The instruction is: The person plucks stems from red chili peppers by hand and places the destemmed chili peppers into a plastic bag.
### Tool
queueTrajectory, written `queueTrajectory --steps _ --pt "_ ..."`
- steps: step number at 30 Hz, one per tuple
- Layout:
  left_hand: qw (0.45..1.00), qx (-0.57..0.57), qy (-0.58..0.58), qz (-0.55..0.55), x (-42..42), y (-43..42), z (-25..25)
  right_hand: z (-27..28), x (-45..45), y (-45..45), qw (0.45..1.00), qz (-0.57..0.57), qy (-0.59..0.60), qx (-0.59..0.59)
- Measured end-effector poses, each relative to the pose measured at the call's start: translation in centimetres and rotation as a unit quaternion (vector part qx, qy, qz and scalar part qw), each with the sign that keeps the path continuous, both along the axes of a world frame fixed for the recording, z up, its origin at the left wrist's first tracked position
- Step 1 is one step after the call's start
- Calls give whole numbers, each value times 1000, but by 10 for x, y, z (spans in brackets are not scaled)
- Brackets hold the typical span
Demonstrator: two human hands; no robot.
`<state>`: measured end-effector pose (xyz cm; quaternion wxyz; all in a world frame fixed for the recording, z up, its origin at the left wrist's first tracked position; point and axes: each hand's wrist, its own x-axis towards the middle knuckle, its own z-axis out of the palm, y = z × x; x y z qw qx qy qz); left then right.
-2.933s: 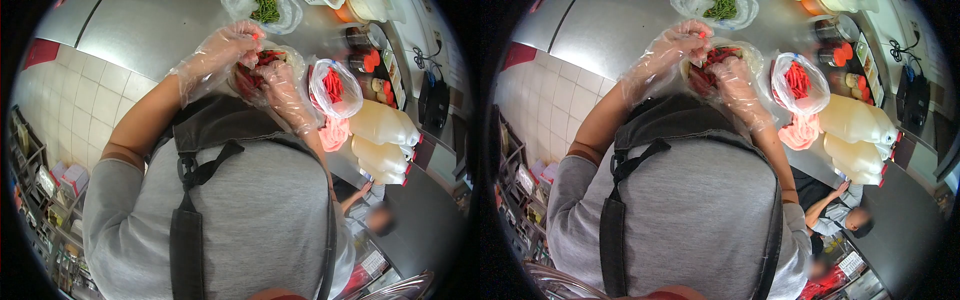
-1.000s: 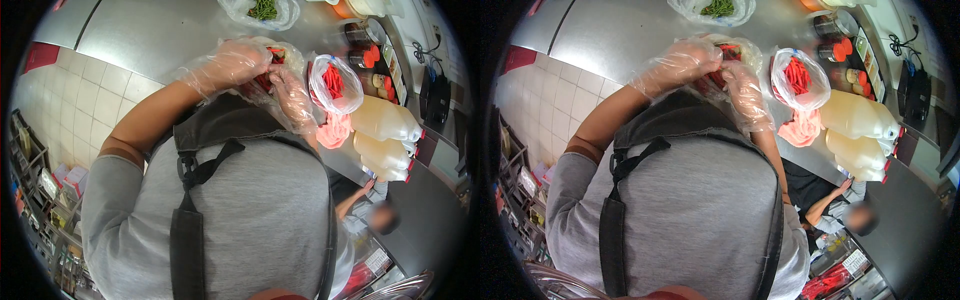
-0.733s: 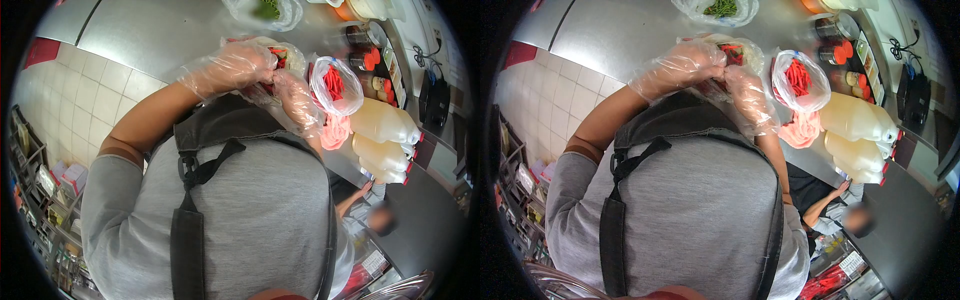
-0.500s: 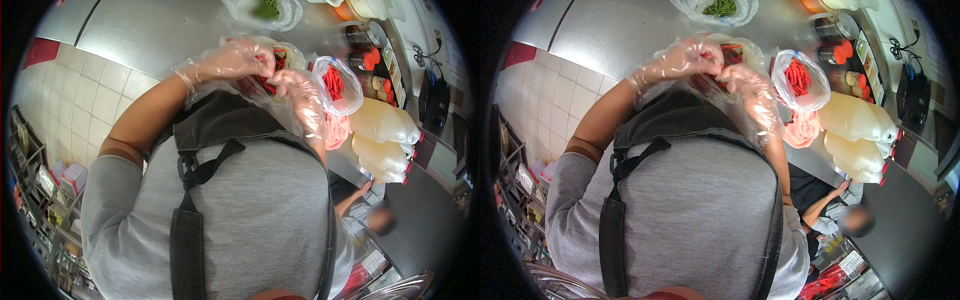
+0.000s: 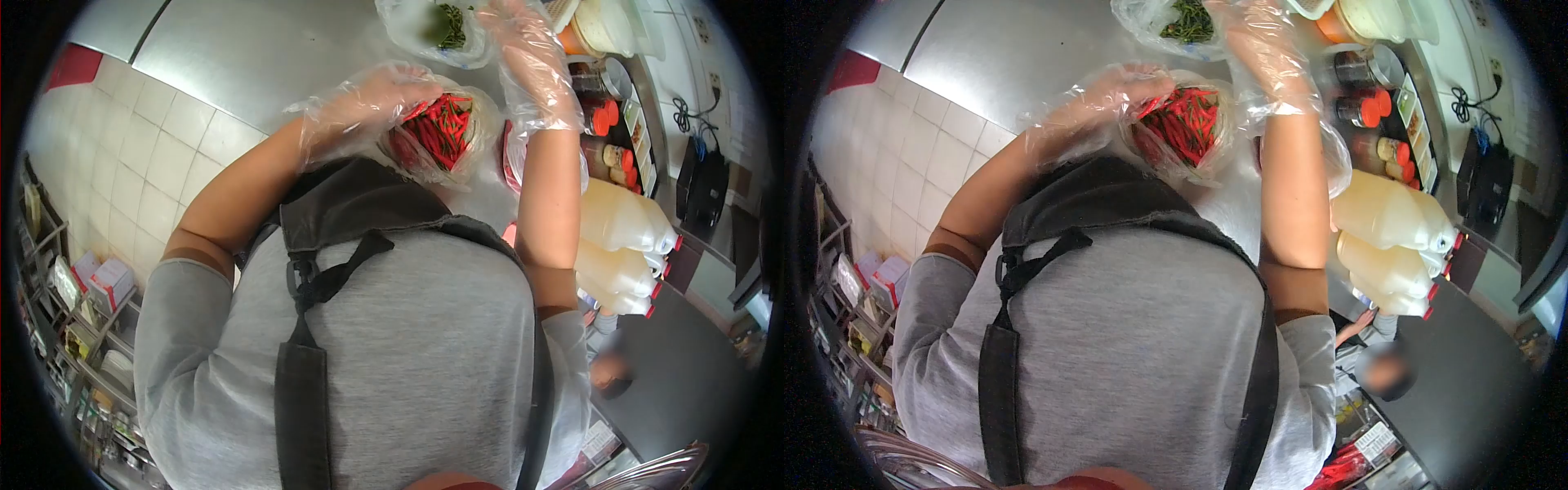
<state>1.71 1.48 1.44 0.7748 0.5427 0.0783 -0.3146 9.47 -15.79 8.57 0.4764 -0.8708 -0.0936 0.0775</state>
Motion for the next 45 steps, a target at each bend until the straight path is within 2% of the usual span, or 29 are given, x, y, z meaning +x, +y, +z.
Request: queueTrajectory --steps 1,2,5,6,8,9,11,12,14,15,17,18,20,21,23,24,26,27,29,30,32,33,35,36,38,39,41,45 --pt "1000 -4 -5 -12 -1 2 5 7 1 3 999 8 -15 -29" --pt "1000 -5 -3 -8 0 1 -2 11 3 5 991 -3 -62 -118" --pt "996 -78 -50 -16 13 -2 -31 21 0 10 984 -63 -74 -152" --pt "995 -67 -57 -42 17 3 -37 15 1 6 983 -64 -72 -153" --pt "994 -57 -64 -69 17 3 -39 -5 5 -7 997 -61 -28 -23" --pt "994 -70 -51 -65 17 1 -37 -11 5 -10 997 -63 -28 -23" --pt "994 -82 -37 -65 16 0 -37 -22 3 -15 989 -1 -124 -80" --pt "993 -93 -29 -59 16 -1 -37 -27 3 -15 989 -5 -125 -80" --pt "993 -103 -23 -53 15 -2 -36 -36 4 -13 965 7 -218 -148" --pt "993 -103 -33 -52 14 -2 -36 -32 4 -10 964 8 -219 -148" --pt "993 -103 -43 -48 14 -1 -35 -13 4 0 965 -17 -136 -224" --pt "993 -97 -33 -52 15 -1 -34 -5 1 5 965 -16 -136 -224" --pt "994 -91 -23 -55 15 -1 -34 5 -4 13 982 -88 -37 -160" --pt "991 -118 -22 -54 15 0 -35 0 -2 9 982 -87 -37 -160" --pt "988 -145 -22 -53 15 2 -38 -19 1 -10 967 -4 -173 -187" --pt "984 -175 -1 -31 15 2 -39 -23 -1 -19 967 -4 -173 -187" --pt "978 -206 20 -7 17 3 -42 -31 -4 -33 960 134 -88 -229" --pt "980 -197 2 5 18 3 -45 -38 -12 -34 960 136 -88 -229" --pt "982 -188 -16 17 18 2 -49 -55 -35 -33 950 258 -21 -175" --pt "985 -170 -21 32 18 1 -50 -69 -46 -33 950 257 -21 -176" --pt "987 -153 -26 45 18 -2 -52 -94 -65 -33 924 177 -130 -315" --pt "990 -136 -31 32 19 -3 -52 -97 -69 -36 924 176 -130 -314" --pt "992 -117 -35 19 18 -1 -51 -98 -75 -42 962 127 -117 -211" --pt "994 -95 -48 9 18 1 -47 -96 -79 -44 963 125 -117 -210" --pt "995 -75 -64 -5 19 0 -44 -90 -86 -48 998 29 -20 -60" --pt "996 -67 -62 -3 19 -1 -43 -85 -91 -48 998 25 -21 -61" --pt "996 -60 -61 -3 19 -3 -42 -75 -101 -41 985 -67 115 106" --pt "988 -32 -129 -81 12 -8 -34 -73 -110 -35 984 -97 128 81"
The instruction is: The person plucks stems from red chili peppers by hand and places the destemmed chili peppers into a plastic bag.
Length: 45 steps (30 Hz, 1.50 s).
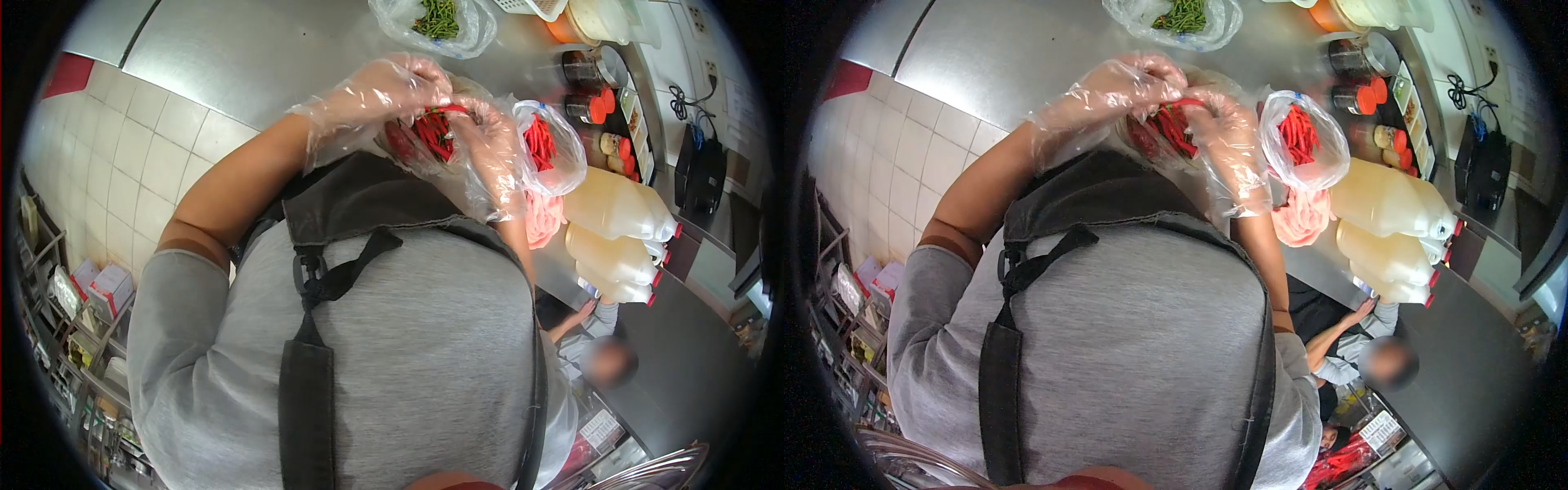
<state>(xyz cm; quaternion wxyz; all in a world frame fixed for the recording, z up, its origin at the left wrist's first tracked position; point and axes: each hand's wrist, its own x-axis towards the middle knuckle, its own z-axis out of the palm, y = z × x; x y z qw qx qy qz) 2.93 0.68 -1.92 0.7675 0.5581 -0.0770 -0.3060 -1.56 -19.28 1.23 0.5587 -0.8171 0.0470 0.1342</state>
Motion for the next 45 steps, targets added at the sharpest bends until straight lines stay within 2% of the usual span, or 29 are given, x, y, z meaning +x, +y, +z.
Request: queueTrajectory --steps 2,4,6,9,11,14,17,19,20,22,23,27,29,32,36,38,45 --pt "1000 5 -21 -17 -4 -2 6 -6 1 -2 996 27 -47 -65" --pt "996 61 -69 -15 -5 -2 11 3 2 6 995 26 -54 -84" --pt "993 63 -104 -6 -4 -3 3 11 1 14 992 26 -61 -103" --pt "988 41 -146 17 -3 -7 -6 14 -1 20 998 -16 -44 -49" --pt "988 17 -152 31 -3 -8 -7 13 -2 22 997 -57 -35 46" --pt "995 45 -82 14 -3 -7 5 18 -2 23 996 -44 -66 38" --pt "998 11 -54 12 -1 -5 7 21 -4 24 992 -79 -58 82" --pt "998 -51 39 20 5 2 5 23 -4 19 992 -75 -70 79" --pt "998 -51 38 21 7 5 6 24 -4 15 991 -73 -82 75" --pt "986 -116 99 70 12 10 5 27 -6 9 990 -85 -59 97" --pt "964 -232 122 50 17 10 -8 31 -7 7 990 -85 -44 103" --pt "960 -241 140 30 10 7 -2 39 -11 13 985 -96 -38 135" --pt "980 -152 130 10 1 1 0 33 -12 11 984 -101 -47 138" --pt "977 -159 136 -35 -4 -3 3 30 -10 14 980 -117 -75 140" --pt "974 -140 178 -6 -10 -9 10 20 -12 18 973 -126 -156 116" --pt "982 -130 140 2 -11 -10 7 17 -11 21 967 -144 -166 127" --pt "982 -148 117 -19 -13 -6 14 14 -13 26 955 -175 -155 185"
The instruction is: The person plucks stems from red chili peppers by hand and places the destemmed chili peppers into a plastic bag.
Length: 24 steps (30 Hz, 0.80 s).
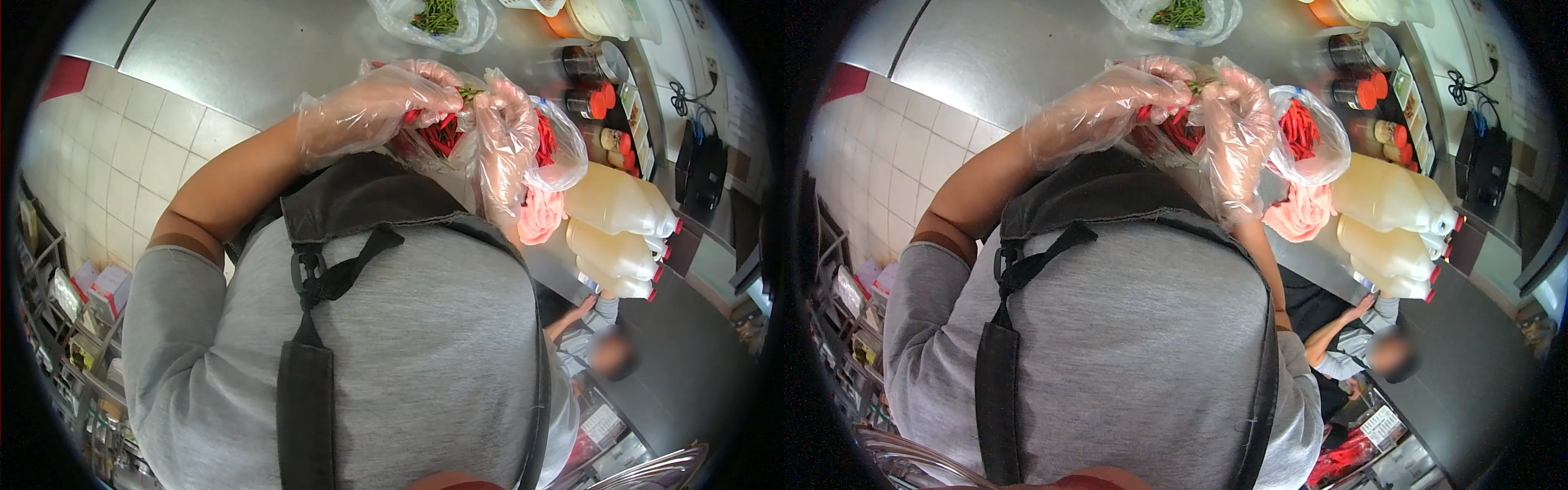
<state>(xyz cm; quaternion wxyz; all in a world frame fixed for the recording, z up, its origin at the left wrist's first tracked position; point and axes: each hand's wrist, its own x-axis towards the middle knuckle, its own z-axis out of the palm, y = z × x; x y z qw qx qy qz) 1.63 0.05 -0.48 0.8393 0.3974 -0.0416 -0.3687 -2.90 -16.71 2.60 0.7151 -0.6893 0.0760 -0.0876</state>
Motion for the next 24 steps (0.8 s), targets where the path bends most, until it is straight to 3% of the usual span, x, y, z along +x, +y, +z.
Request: queueTrajectory --steps 4,7,17,19,21,24 --pt "1000 8 12 8 4 -5 -7 -6 0 -5 993 66 88 34" --pt "1000 25 -10 0 4 -7 -8 4 -3 4 988 36 116 99" --pt "994 101 -44 1 -1 0 13 -1 0 -15 996 11 80 42" --pt "993 109 -47 -21 0 5 5 0 4 -20 994 -20 52 90" --pt "991 116 -51 -44 6 5 -10 3 7 -29 996 -29 53 65" --pt "989 137 -45 15 14 3 -17 6 5 -35 996 -25 57 65"
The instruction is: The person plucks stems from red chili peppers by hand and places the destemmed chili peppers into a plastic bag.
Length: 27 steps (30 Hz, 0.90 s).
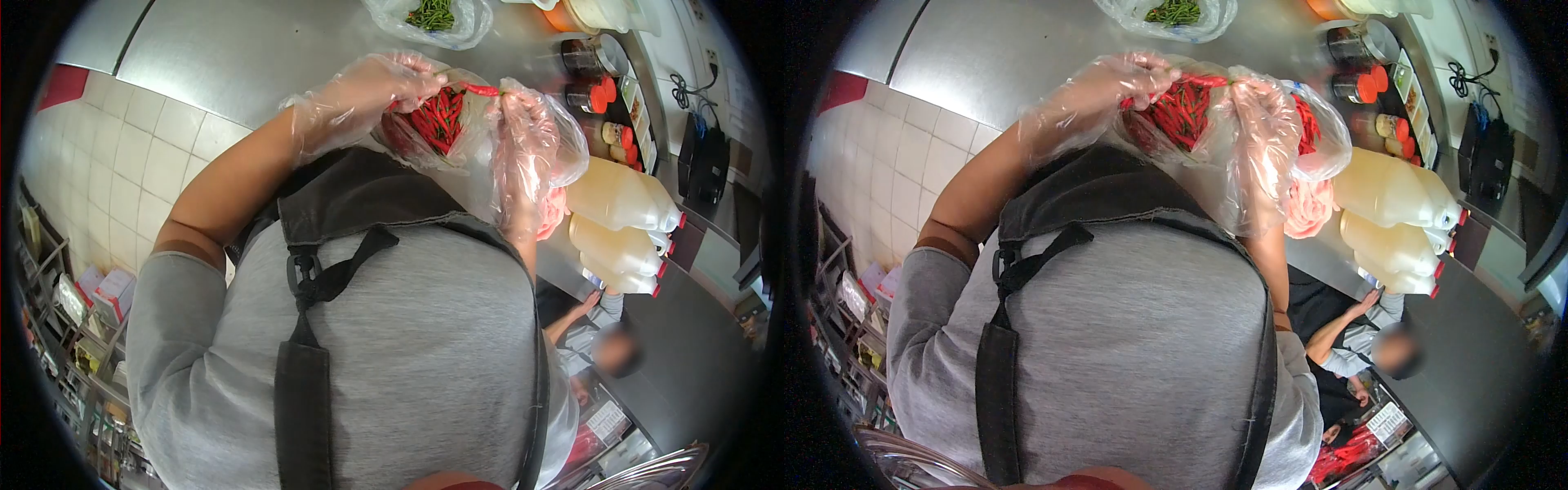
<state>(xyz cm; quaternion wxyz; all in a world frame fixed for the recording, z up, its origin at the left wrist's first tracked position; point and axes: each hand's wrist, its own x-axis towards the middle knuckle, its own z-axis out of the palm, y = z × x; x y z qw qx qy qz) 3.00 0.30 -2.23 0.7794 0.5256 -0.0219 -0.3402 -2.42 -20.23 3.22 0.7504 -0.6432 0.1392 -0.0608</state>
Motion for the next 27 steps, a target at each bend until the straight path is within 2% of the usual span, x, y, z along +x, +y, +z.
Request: queueTrajectory --steps 2,5,7,9,11,13,16,18,23,25,26,27 --pt "1000 -28 14 1 -1 -4 1 -3 -3 -2 992 60 3 -110" --pt "997 -65 43 -2 -9 -5 20 0 -9 9 990 66 6 -121" --pt "996 -71 60 -3 -11 -5 28 -1 -9 18 996 47 -2 -81" --pt "995 -99 -6 -27 -12 -5 29 -1 -11 21 989 48 -2 -143" --pt "997 -69 -7 -38 -10 -5 22 0 -12 26 989 51 -17 -141" --pt "998 -38 -8 -49 -10 -3 23 2 -14 30 994 58 1 -89" --pt "999 -19 28 -41 -10 0 26 -1 -16 29 994 67 13 -91" --pt "995 -84 29 -52 -7 -1 19 -4 -15 26 995 71 -7 -75" --pt "992 -103 36 -67 -7 0 18 -9 -15 18 993 97 -17 -67" --pt "990 -105 52 -74 -6 0 16 -7 -16 19 992 109 31 61" --pt "986 -129 59 -90 -4 1 16 -8 -15 18 992 109 32 62" --pt "980 -153 66 -106 -3 2 16 -9 -14 14 982 124 54 135"
